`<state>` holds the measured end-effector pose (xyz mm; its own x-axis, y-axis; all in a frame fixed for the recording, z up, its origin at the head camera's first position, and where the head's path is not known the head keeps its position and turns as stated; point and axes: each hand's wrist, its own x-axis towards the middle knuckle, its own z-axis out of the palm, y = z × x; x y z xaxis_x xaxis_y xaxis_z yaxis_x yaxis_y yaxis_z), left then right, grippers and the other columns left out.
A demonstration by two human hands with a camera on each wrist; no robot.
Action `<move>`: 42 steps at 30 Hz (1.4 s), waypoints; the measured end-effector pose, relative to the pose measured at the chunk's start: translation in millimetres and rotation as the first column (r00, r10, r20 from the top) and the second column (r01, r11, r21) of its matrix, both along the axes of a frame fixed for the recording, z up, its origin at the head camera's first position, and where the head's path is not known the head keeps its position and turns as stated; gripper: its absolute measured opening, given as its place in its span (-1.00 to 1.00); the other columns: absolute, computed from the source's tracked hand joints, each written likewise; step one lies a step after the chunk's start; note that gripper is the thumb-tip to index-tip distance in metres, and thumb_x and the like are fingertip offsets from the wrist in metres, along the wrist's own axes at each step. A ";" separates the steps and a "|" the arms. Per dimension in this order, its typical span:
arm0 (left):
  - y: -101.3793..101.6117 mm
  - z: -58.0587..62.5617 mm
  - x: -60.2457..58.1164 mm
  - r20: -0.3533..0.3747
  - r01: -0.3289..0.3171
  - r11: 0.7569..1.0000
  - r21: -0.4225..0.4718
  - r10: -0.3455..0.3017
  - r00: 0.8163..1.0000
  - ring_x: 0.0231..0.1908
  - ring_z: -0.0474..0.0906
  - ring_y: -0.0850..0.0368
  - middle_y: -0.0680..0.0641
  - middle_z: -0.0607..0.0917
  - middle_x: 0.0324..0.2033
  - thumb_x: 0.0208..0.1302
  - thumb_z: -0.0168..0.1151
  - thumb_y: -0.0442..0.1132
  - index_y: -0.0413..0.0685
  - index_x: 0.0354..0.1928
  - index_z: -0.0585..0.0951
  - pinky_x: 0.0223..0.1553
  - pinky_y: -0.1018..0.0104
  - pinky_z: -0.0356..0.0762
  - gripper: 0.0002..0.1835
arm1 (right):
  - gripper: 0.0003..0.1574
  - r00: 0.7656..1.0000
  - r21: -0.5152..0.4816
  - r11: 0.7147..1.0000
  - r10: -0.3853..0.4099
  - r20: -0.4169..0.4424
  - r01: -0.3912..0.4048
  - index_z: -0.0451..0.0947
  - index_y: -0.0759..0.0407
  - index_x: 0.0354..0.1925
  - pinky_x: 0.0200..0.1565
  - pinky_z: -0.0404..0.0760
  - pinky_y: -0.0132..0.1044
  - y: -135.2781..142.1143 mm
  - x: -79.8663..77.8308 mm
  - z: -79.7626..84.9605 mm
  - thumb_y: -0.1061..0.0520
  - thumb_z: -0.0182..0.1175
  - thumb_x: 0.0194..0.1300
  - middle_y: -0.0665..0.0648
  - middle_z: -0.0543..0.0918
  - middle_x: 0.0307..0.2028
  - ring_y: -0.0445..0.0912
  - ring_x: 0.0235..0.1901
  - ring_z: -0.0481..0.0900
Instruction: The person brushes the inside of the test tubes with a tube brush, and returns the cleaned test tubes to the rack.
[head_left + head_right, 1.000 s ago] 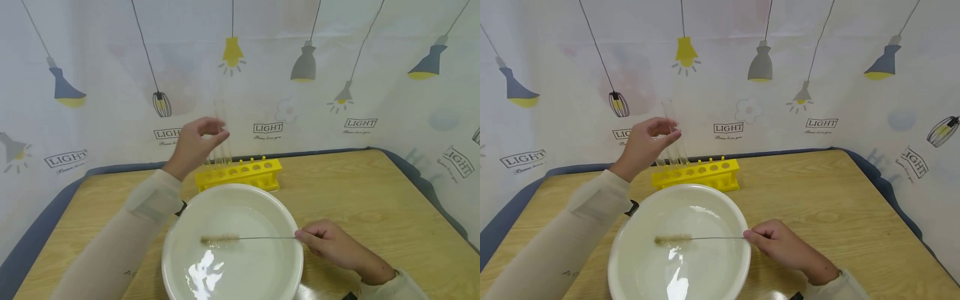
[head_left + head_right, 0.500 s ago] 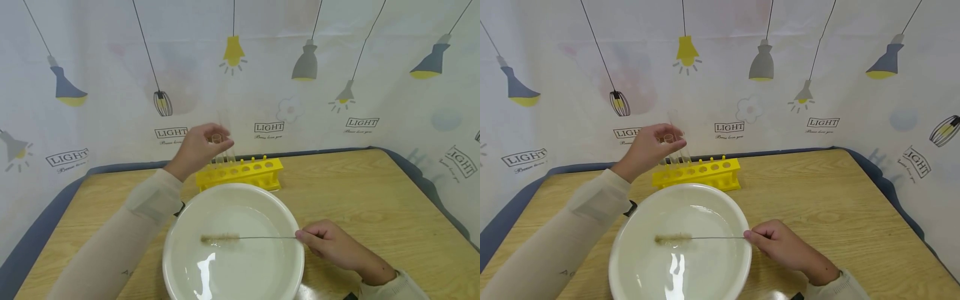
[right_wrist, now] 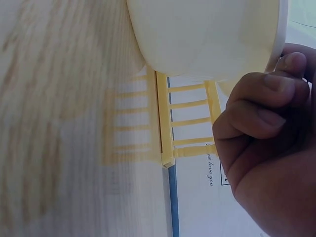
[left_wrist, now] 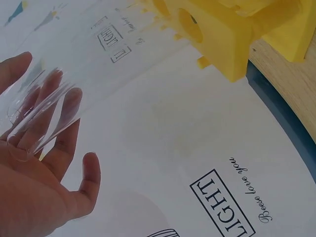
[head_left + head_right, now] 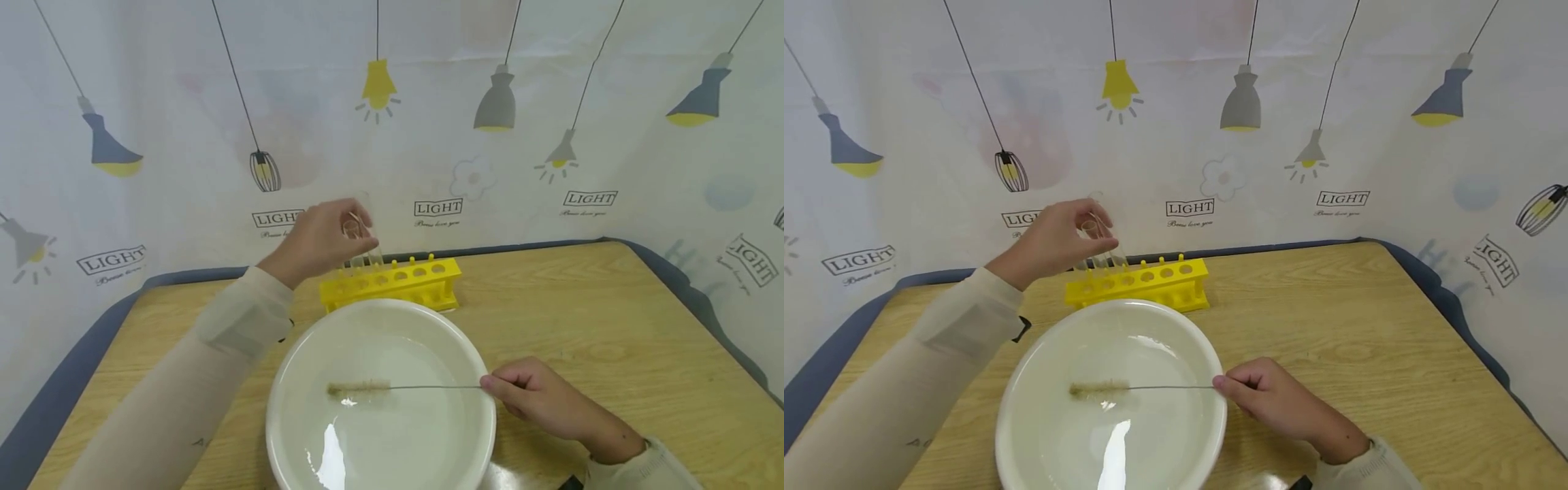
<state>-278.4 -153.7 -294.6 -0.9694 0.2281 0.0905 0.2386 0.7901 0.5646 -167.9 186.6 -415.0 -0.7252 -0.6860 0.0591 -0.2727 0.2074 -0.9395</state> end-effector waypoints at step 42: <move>8.3 12.0 11.9 -0.218 -0.075 0.918 -0.388 -0.012 0.976 -0.06 0.59 0.07 0.07 0.74 -0.08 -0.02 0.50 0.30 0.17 0.10 0.63 0.28 -0.22 0.14 -0.33 | -0.58 0.999 0.062 0.997 -0.041 0.009 0.040 0.64 0.14 -0.42 -0.74 0.11 -0.43 -4.7 4.3 0.1 0.19 -0.02 0.56 0.24 0.24 -0.74 -0.39 -0.72 0.16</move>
